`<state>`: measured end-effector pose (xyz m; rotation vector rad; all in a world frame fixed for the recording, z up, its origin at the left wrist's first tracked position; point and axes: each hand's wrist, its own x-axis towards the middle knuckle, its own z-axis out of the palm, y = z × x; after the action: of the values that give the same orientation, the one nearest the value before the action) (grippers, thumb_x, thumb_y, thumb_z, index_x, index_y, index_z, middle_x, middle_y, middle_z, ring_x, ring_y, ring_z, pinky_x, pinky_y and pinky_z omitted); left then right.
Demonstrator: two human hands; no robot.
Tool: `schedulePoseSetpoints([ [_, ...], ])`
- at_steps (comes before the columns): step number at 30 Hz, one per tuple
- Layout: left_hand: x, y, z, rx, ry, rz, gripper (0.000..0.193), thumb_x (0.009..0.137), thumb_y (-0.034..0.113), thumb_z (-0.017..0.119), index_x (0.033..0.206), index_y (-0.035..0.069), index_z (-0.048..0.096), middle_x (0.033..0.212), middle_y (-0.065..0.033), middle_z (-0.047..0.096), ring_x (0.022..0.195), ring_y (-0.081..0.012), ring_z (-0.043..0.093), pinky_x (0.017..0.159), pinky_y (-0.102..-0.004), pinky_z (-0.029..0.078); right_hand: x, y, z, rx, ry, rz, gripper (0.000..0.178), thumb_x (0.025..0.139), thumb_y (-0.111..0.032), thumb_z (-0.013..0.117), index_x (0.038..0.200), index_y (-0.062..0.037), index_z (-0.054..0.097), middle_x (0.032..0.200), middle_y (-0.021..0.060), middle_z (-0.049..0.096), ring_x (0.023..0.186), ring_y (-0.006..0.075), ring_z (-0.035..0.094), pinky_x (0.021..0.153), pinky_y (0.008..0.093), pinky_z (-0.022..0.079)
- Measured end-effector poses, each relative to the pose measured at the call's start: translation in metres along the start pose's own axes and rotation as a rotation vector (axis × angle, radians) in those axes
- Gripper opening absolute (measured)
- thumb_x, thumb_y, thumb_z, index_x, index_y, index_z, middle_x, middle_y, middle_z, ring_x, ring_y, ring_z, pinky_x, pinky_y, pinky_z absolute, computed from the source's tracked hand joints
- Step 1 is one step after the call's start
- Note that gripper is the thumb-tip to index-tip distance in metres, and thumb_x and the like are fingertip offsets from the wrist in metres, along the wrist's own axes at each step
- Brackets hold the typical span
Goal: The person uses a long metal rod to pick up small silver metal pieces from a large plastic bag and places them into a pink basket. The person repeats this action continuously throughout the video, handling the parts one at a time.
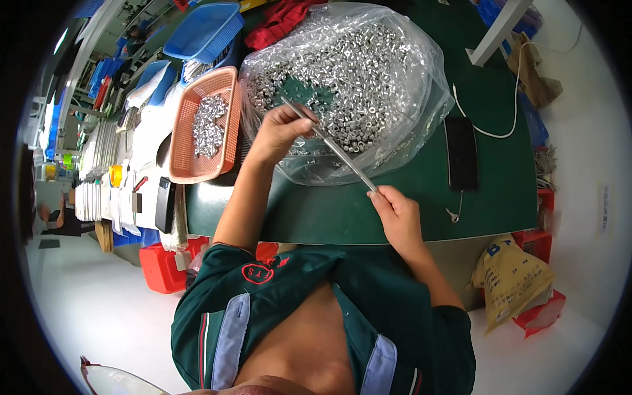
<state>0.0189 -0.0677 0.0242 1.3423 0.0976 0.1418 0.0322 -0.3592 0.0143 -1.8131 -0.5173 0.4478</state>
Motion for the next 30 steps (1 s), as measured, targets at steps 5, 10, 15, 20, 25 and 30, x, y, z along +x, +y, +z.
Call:
schedulePoseSetpoints([
  [5, -0.005, -0.004, 0.022, -0.090, -0.064, -0.087, 0.033, 0.083, 0.019, 0.072, 0.107, -0.001, 0.063, 0.082, -0.0030, 0.063, 0.074, -0.0107, 0.056, 0.068, -0.0243, 0.045, 0.006, 0.002, 0.001, 0.098, -0.021, 0.058, 0.016, 0.093, -0.013, 0.058, 0.096, 0.0016, 0.065, 0.066, -0.0034, 0.049, 0.061, 0.0027, 0.041, 0.053, 0.0206, 0.034],
  [10, 0.008, 0.006, -0.023, 0.142, 0.240, -0.043, 0.028, 0.088, 0.017, 0.065, 0.109, -0.001, 0.063, 0.081, -0.0007, 0.062, 0.073, -0.0083, 0.055, 0.066, -0.0220, 0.043, 0.005, 0.011, -0.007, 0.136, 0.016, 0.130, 0.016, 0.094, -0.013, 0.058, 0.096, 0.0008, 0.066, 0.065, -0.0055, 0.047, 0.060, 0.0019, 0.039, 0.052, 0.0206, 0.032],
  [15, 0.032, -0.008, -0.058, 0.747, 0.455, 0.056, 0.022, 0.082, 0.016, 0.068, 0.095, -0.002, 0.068, 0.085, -0.0097, 0.069, 0.078, -0.0160, 0.065, 0.072, -0.0278, 0.050, 0.006, 0.014, -0.009, 0.188, 0.025, 0.188, 0.017, 0.094, -0.014, 0.057, 0.096, 0.0002, 0.066, 0.066, -0.0069, 0.046, 0.060, 0.0015, 0.037, 0.052, 0.0203, 0.031],
  [20, 0.051, -0.015, -0.045, 1.200, 0.319, 0.138, 0.020, 0.076, 0.021, 0.070, 0.086, 0.004, 0.071, 0.086, -0.0157, 0.068, 0.081, -0.0313, 0.066, 0.073, -0.0387, 0.051, 0.007, 0.016, -0.012, 0.248, 0.005, 0.227, 0.017, 0.095, -0.014, 0.056, 0.095, 0.0001, 0.066, 0.066, -0.0066, 0.046, 0.060, 0.0017, 0.038, 0.052, 0.0202, 0.031],
  [25, 0.064, -0.020, -0.037, 1.332, 0.286, -0.072, 0.025, 0.074, 0.027, 0.071, 0.085, 0.005, 0.070, 0.084, -0.0153, 0.068, 0.081, -0.0324, 0.065, 0.073, -0.0410, 0.050, 0.007, 0.016, -0.013, 0.248, 0.009, 0.236, 0.017, 0.095, -0.014, 0.057, 0.095, 0.0004, 0.066, 0.066, -0.0062, 0.046, 0.060, 0.0017, 0.038, 0.052, 0.0203, 0.032],
  [30, 0.065, -0.020, -0.042, 1.267, 0.276, -0.034, 0.024, 0.075, 0.025, 0.071, 0.085, 0.004, 0.069, 0.084, -0.0143, 0.068, 0.080, -0.0292, 0.066, 0.071, -0.0394, 0.050, 0.008, 0.017, -0.012, 0.223, 0.014, 0.201, 0.017, 0.094, -0.014, 0.057, 0.095, 0.0005, 0.066, 0.065, -0.0057, 0.047, 0.060, 0.0017, 0.039, 0.052, 0.0207, 0.032],
])
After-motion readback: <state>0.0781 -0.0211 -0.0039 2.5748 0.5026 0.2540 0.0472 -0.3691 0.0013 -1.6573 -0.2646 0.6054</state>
